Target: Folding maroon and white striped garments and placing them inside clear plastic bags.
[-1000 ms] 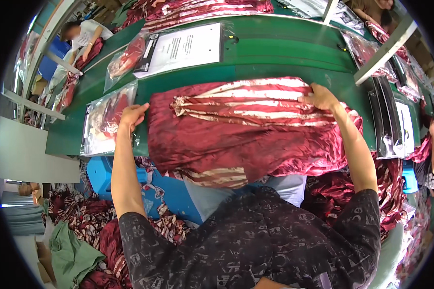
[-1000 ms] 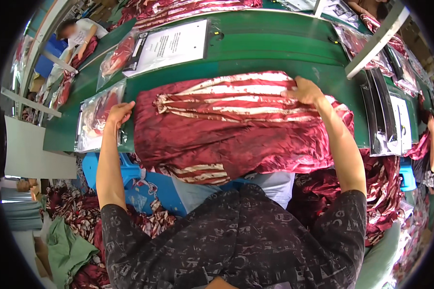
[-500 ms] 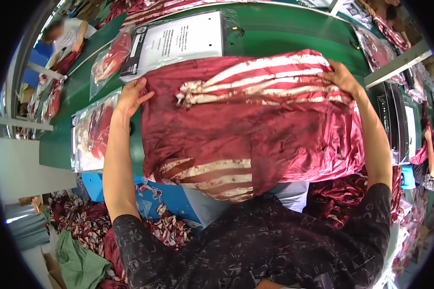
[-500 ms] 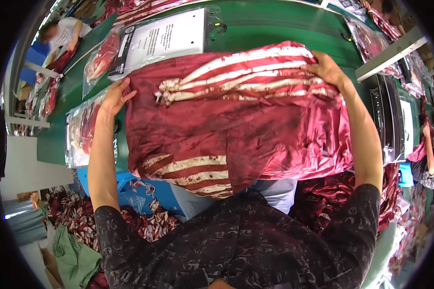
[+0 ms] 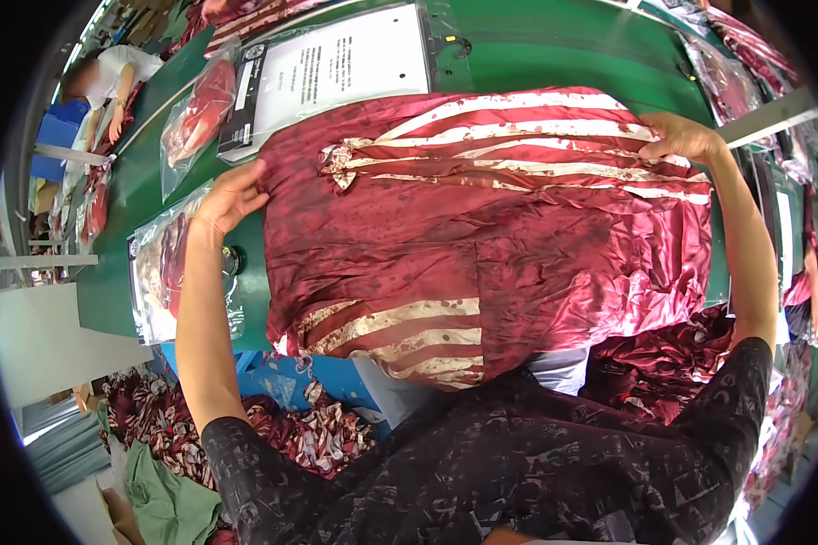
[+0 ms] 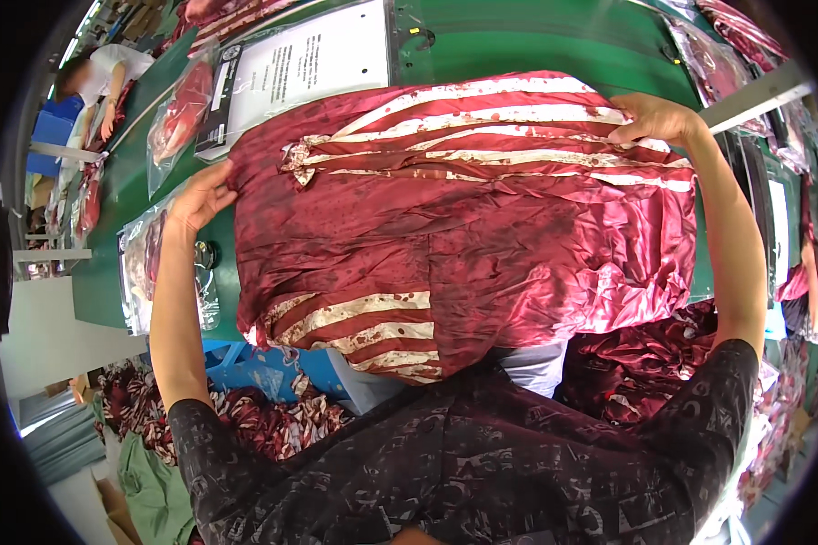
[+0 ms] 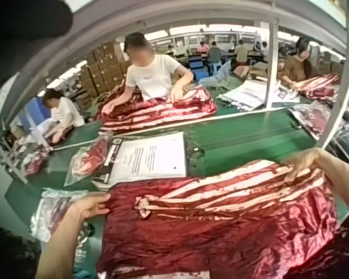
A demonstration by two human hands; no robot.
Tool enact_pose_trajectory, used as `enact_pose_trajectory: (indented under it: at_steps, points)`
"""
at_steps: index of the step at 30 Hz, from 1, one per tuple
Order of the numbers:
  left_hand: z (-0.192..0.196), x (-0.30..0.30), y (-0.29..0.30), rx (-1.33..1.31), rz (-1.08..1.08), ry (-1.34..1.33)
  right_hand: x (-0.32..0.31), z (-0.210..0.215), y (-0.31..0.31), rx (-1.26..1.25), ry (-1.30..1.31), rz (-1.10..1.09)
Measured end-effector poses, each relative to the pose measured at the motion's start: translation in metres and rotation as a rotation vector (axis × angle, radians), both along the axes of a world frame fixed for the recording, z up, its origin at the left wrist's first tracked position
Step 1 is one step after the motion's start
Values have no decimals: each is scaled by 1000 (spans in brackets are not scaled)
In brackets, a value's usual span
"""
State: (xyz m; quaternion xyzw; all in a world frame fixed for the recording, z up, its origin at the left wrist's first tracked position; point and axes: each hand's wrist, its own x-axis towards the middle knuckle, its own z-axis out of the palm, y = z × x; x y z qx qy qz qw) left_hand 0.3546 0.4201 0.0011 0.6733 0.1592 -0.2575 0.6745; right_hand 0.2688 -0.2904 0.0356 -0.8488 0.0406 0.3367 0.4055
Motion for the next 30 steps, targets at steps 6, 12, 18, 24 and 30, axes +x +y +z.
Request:
enact_pose_trajectory:
  at_steps: [6, 12, 18, 24, 30]
  points:
    - [1, -31, -13, 36, -148, -196, -33, -9, 17, -89, -397, 13]
    - [-5, -115, 1, 621, -114, -990, -98, -23, 13, -762, -1167, -15]
    - [-54, -168, 2, 943, -431, -1429, -160, -89, 27, -887, -1364, 123]
    - [-35, -154, 59, 620, -35, -603, -182, -34, 24, -285, -801, 219]
    - [-12, -133, -4, 1396, -231, -359, -140, -12, -10, -668, -922, -53]
